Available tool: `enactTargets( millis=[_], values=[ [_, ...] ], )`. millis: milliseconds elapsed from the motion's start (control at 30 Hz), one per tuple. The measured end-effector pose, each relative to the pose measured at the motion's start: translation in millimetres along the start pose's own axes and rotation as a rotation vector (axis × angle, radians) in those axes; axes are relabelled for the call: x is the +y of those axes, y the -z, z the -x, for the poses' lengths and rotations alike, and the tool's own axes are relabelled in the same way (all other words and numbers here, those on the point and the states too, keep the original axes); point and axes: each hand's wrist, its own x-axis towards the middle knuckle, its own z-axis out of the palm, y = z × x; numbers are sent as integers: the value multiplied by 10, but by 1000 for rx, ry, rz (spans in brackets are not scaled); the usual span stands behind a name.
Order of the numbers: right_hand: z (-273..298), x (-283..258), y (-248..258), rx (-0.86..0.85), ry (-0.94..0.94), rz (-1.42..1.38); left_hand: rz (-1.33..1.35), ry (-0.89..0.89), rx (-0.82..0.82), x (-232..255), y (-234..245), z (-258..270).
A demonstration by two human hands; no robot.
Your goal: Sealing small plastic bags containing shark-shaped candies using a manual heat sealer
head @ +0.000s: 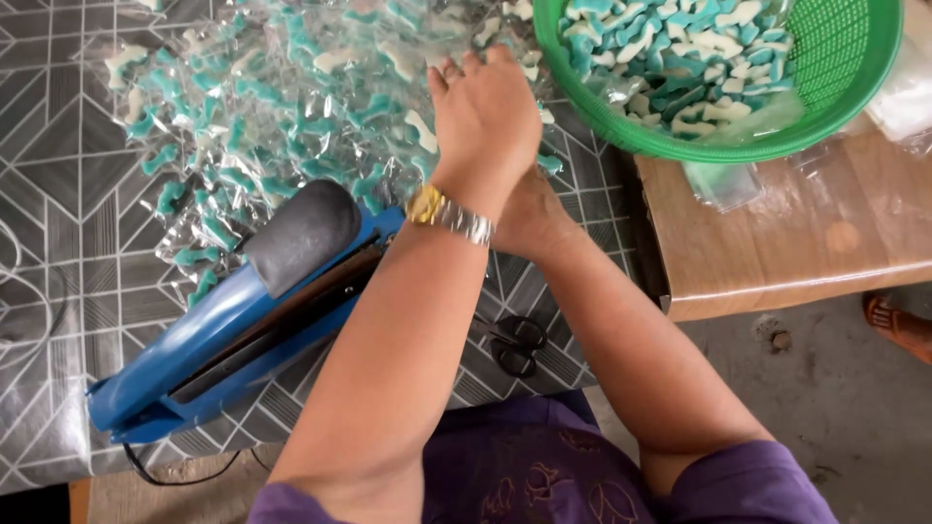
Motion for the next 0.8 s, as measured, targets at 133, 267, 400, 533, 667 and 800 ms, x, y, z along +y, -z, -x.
enactTargets(
  millis=[133,267,400,533,667,800],
  values=[
    [-124,-48,-14,-84,-113,106,16,-202,214,68,140,296],
    [-253,-125,-123,-196,-208,210,287,-442,411,28,410,975],
    [-314,-179,-118,-289,-295,324,552,-708,268,-147,456,1664],
    [-314,-269,-123,-254,-270,394,553,-770,-249,-503,148,2130],
    [-356,-375,25,-332,-268,374,383,-716,-494,-933,-113,2428],
    [-421,-353,106,-360,-273,336,278,-487,-684,-1235,-86,2512]
  ],
)
